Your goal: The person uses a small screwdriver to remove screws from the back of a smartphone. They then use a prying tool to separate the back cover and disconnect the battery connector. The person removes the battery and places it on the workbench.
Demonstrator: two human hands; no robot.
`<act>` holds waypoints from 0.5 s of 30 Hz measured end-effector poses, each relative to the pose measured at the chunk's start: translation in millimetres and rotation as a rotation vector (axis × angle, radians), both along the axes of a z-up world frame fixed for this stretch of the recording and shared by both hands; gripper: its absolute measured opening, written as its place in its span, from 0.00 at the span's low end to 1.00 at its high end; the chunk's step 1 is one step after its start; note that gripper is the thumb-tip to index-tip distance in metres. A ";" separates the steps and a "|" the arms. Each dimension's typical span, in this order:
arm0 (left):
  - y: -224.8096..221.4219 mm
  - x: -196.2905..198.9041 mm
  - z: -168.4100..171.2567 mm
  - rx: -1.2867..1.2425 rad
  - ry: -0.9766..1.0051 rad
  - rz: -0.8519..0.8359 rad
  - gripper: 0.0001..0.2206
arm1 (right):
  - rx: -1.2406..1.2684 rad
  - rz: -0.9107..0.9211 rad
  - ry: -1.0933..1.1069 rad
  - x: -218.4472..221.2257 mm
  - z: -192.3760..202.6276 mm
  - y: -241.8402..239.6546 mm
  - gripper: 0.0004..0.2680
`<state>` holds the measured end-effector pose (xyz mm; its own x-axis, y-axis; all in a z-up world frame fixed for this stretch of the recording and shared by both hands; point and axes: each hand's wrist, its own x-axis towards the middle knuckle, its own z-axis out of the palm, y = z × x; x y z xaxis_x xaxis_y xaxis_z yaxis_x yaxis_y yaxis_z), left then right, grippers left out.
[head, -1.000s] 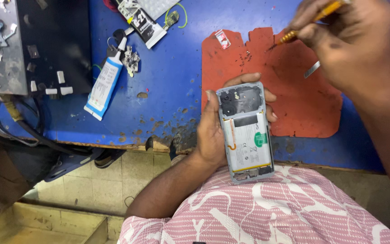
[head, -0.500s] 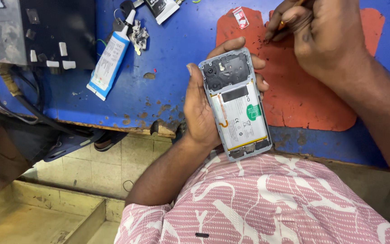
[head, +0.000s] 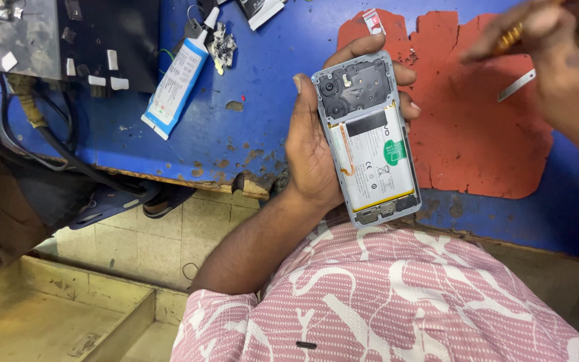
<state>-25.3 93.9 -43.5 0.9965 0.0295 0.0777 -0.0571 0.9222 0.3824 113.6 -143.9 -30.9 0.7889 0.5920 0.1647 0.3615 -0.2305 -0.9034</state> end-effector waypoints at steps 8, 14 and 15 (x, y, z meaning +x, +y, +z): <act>-2.8 8.0 2.8 0.087 0.008 0.010 0.34 | -0.514 -0.118 -0.216 -27.7 -50.8 -95.3 0.06; -15.2 18.7 7.7 0.080 0.008 -0.011 0.34 | -0.476 -0.255 -0.057 -52.1 -30.7 -93.4 0.10; -17.6 19.7 8.8 0.053 0.016 -0.025 0.34 | -0.601 -0.242 -0.171 -55.6 -20.4 -87.9 0.11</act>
<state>-5.6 76.3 -34.7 0.9981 0.0012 0.0621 -0.0280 0.9018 0.4313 58.0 -231.9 -51.3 0.9032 0.4292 -0.0044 0.3627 -0.7686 -0.5269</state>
